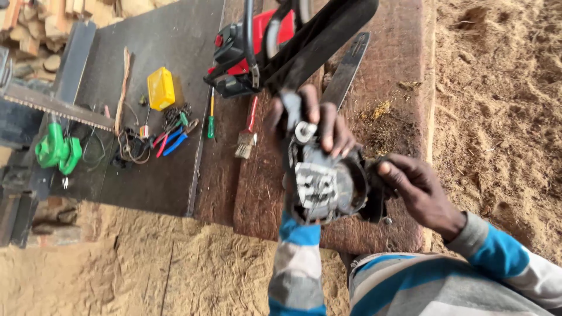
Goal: The person uses a T-handle wrench to loosen and tighten bolts on a chainsaw bar assembly. They repeatedly remove and reattach the bar and chain guard, adjusting the chain tensioner and inspecting the internal mechanism on a wooden workbench.
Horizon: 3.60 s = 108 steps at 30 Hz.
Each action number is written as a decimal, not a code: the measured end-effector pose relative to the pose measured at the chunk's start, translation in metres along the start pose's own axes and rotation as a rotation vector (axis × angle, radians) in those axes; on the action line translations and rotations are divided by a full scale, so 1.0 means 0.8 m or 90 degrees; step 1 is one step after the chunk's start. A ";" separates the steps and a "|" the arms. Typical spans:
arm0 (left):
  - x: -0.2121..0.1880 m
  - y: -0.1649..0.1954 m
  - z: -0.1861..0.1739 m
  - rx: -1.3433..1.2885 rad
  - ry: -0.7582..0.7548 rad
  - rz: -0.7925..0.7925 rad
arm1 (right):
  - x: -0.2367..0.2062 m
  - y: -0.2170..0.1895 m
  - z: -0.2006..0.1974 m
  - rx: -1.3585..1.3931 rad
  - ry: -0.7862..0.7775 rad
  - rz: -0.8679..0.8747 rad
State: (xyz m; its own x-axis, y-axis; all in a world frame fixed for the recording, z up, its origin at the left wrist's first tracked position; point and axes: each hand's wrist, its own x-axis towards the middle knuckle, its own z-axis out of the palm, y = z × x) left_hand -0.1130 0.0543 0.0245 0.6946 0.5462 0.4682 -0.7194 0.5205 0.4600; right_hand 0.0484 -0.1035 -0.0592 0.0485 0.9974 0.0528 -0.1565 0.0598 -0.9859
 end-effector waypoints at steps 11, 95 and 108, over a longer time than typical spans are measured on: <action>0.006 0.022 0.068 0.076 0.059 -0.023 | -0.002 0.000 0.008 0.055 -0.040 -0.016; 0.059 -0.008 -0.001 0.126 0.046 -0.176 | -0.016 -0.005 -0.008 0.343 -0.173 0.246; 0.044 0.008 0.042 0.155 0.089 -0.101 | 0.003 -0.045 -0.001 0.022 -0.144 0.191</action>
State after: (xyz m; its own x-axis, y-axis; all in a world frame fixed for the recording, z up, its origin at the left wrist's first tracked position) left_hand -0.0932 0.0545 0.0693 0.7781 0.5643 0.2760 -0.5675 0.4431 0.6940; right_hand 0.0553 -0.1035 -0.0234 -0.2227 0.9542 -0.1996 -0.1640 -0.2385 -0.9572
